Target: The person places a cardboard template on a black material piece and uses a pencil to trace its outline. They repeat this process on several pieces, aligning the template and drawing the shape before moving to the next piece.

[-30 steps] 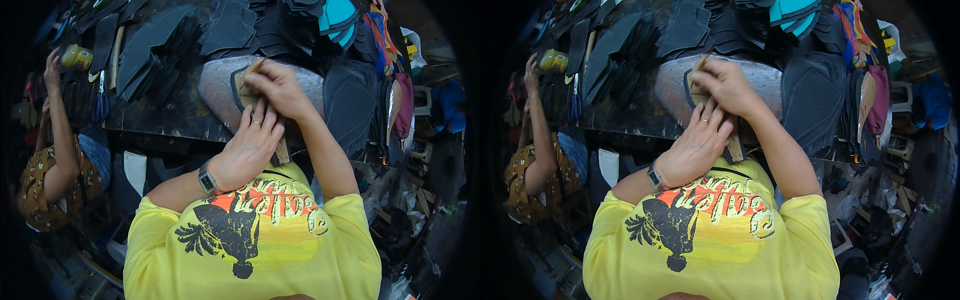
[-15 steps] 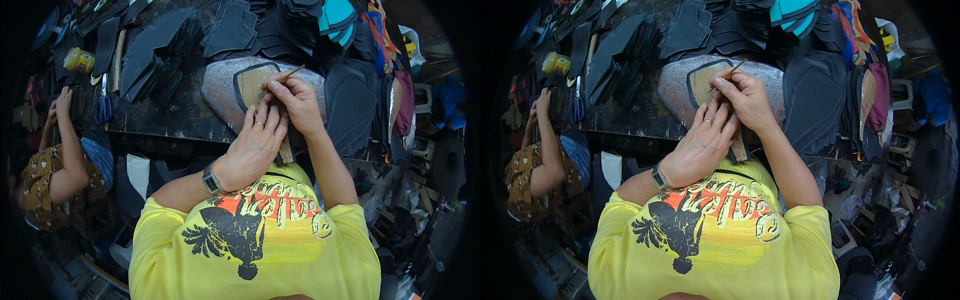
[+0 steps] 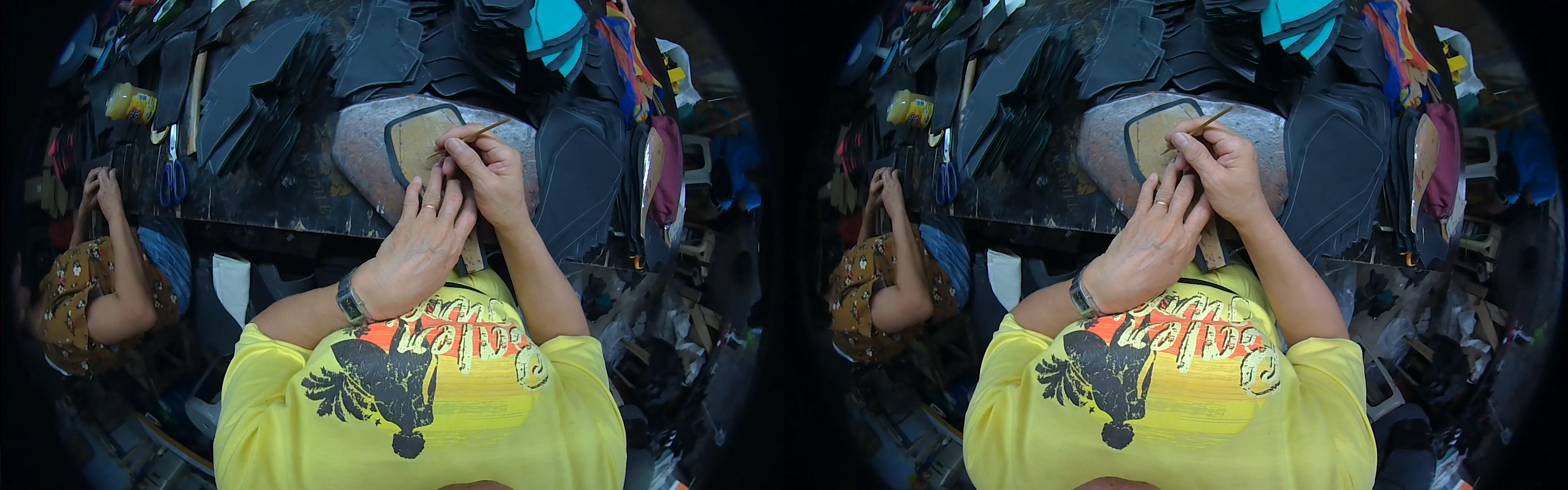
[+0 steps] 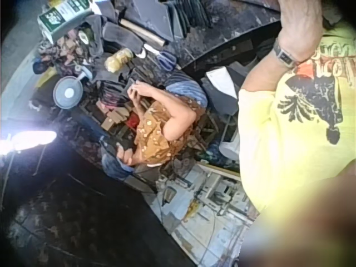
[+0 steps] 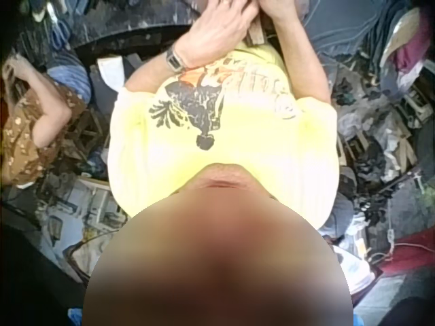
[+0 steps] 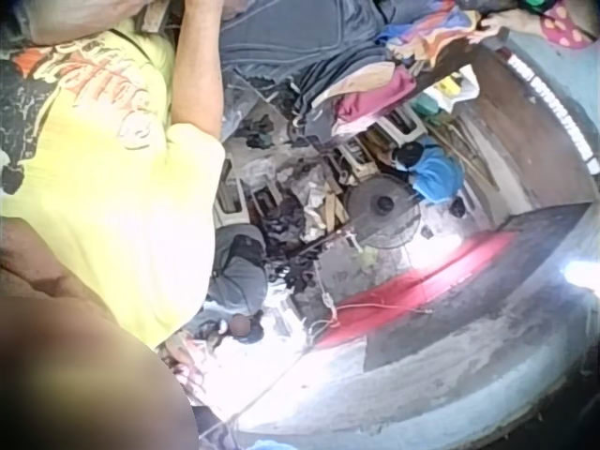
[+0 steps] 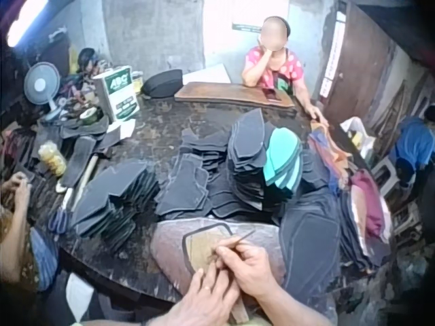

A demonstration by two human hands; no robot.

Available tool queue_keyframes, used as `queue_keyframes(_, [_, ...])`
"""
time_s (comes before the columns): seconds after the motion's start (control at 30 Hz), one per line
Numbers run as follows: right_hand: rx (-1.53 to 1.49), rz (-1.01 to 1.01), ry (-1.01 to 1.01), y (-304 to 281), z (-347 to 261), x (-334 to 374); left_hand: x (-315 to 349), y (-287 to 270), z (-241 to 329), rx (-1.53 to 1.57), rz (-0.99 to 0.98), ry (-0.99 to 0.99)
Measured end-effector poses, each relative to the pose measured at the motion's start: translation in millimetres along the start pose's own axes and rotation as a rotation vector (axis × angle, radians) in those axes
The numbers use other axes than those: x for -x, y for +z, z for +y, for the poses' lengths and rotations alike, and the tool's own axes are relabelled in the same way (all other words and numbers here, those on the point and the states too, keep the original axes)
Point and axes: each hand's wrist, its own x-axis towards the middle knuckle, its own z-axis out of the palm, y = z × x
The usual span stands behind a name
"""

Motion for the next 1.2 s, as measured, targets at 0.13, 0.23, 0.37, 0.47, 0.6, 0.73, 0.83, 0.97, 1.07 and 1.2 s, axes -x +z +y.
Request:
queue_keyframes(0.13, [-0.031,-0.001,0.009,-0.5,-1.5,0.1,0.2,-0.7,0.6,0.001,0.002,-0.003])
queue_keyframes(0.23, [0.033,-0.027,0.014,-0.5,-4.5,1.5,0.0,-0.7,0.0,0.011,0.000,0.000])
queue_keyframes(0.37, [0.030,-0.025,0.028,1.0,-5.6,3.4,0.1,-0.2,0.1,0.003,-0.006,0.003])
queue_keyframes(0.47, [-0.022,0.006,-0.023,3.1,-2.8,2.5,0.0,0.2,0.3,0.016,-0.001,-0.005])
queue_keyframes(0.6, [-0.078,-0.004,-0.014,2.6,-0.6,1.8,0.1,0.1,0.8,0.018,0.006,-0.012])
queue_keyframes(0.73, [-0.067,-0.008,-0.018,1.7,-1.0,2.3,0.7,-1.5,0.7,0.007,0.008,-0.005])
queue_keyframes(0.83, [-0.037,-0.032,-0.010,0.6,-2.1,2.3,0.4,-3.1,0.5,0.001,0.002,-0.004])
queue_keyframes(0.97, [-0.088,-0.029,0.000,0.6,-2.4,2.4,0.3,-4.7,-0.7,-0.005,0.011,-0.002])
queue_keyframes(1.07, [-0.089,-0.021,-0.016,1.1,-1.9,2.3,-0.1,-4.9,-2.0,0.005,0.017,0.000])
queue_keyframes(1.2, [-0.075,-0.021,-0.014,1.0,-1.7,2.0,-0.1,-4.9,-2.7,0.007,0.020,-0.002])
